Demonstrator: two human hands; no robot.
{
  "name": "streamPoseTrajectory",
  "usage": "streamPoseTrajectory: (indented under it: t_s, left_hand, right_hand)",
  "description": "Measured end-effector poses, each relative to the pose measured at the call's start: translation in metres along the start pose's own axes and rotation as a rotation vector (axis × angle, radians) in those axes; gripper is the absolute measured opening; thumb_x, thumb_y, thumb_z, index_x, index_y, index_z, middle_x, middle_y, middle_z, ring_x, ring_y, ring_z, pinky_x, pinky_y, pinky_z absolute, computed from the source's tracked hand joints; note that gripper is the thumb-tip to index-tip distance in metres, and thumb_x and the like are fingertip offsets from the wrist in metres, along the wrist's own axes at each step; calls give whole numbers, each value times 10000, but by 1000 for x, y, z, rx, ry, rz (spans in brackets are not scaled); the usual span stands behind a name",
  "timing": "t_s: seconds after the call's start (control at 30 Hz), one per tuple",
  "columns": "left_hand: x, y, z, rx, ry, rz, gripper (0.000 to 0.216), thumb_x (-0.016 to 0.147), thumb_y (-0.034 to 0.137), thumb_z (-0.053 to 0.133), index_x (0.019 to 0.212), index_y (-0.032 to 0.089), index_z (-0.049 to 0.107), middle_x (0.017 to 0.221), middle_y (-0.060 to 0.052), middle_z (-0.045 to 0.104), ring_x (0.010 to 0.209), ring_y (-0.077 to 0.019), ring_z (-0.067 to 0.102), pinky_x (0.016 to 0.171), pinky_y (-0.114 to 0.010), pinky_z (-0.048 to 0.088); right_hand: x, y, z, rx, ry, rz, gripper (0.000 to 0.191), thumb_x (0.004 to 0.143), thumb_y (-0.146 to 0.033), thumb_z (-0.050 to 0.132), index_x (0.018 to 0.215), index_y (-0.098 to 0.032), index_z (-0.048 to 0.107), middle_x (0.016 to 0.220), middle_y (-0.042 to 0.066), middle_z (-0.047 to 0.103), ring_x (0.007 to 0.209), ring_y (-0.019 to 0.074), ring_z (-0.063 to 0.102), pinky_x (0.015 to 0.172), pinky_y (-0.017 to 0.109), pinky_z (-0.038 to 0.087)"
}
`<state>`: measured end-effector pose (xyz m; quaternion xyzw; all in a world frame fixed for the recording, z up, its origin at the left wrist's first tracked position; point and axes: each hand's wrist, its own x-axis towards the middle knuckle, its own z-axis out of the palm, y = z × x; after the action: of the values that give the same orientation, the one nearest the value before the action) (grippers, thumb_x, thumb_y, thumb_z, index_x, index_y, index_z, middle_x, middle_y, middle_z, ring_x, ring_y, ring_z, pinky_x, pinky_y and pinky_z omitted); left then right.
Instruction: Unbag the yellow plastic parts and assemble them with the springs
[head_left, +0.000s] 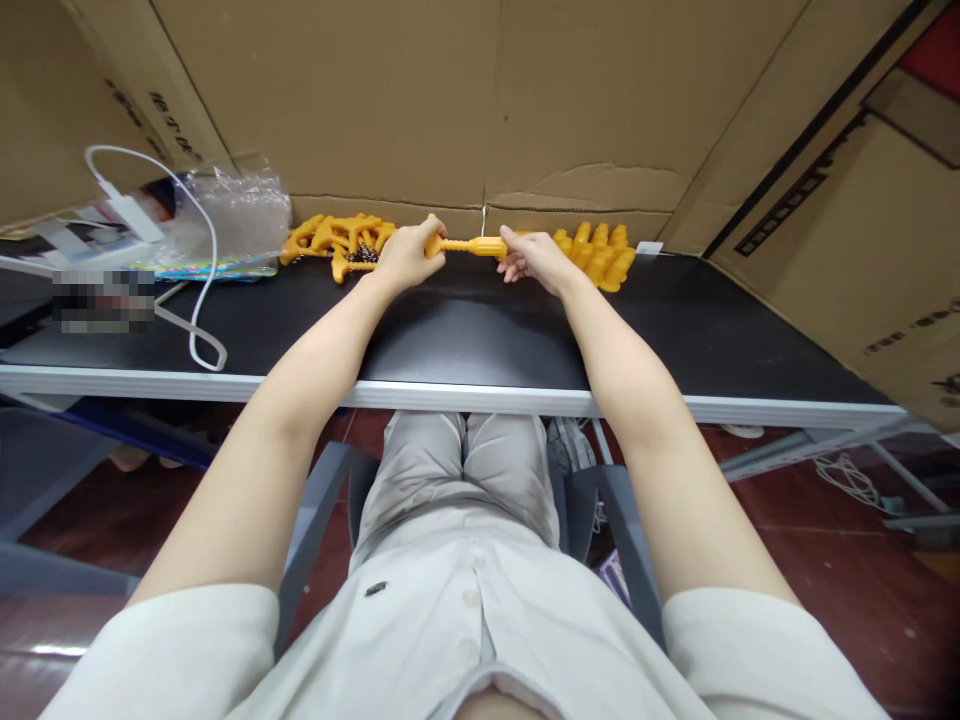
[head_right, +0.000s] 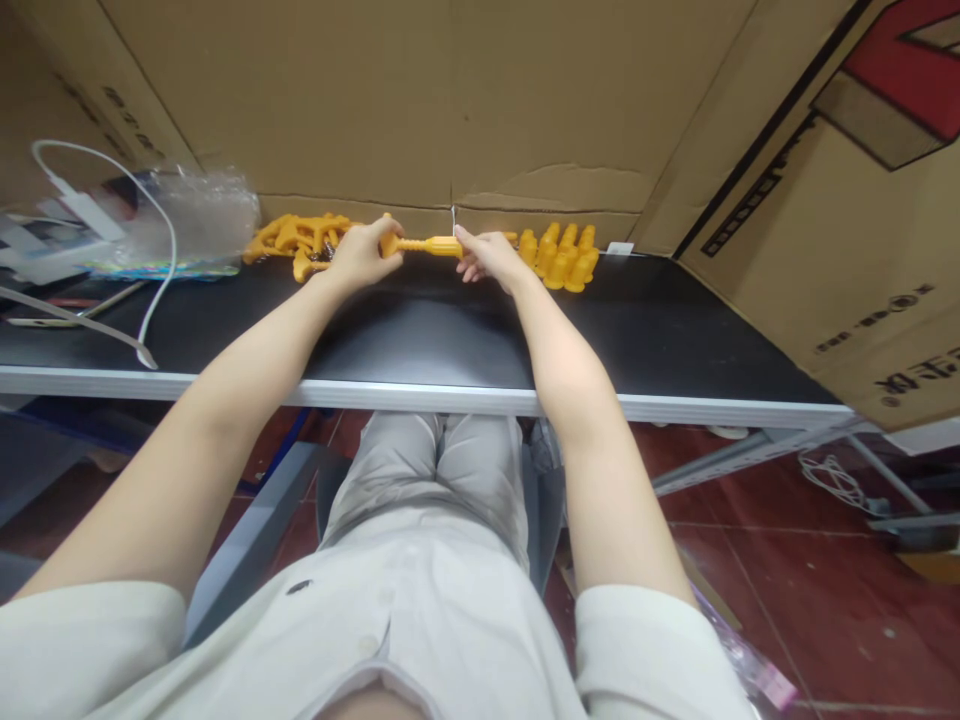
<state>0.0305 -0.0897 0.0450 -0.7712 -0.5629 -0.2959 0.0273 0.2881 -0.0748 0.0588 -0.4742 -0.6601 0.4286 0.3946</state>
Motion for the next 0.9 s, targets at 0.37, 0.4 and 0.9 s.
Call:
streamPoseTrajectory:
  t_s: [0.37,0.4,0.9]
  left_hand:
    - [-4,5,1,-61,14,-24,550,892,268,623,1427,245,744,1087,-96,814,1126,-321,730,1103,-460,554]
    - [-4,5,0,-55,7,-27,550,891,271,626,1428,242,743,1096,-100,813,1136,-327,729,1108,-465,553]
    - [-5,11,-2,-15,-9,-42,527,908,284,627,1423,259,740,1168,-106,810,1184,-353,724,1121,-488,546]
  right_hand:
    - [-17,-14,-4,62,-65,38,337,985,-353,928,1119,-204,657,942,31,818,659,121,727,640,226,592]
    - [-18,-14,-5,56,-72,36,336,975,-319,936,1113,-203,653,935,31,818,666,121,728,655,230,599]
    - [-14,-13,-3,-5,-80,160,672,964,-868,729,840,-208,696,603,33,723,403,139,586,404,246,415]
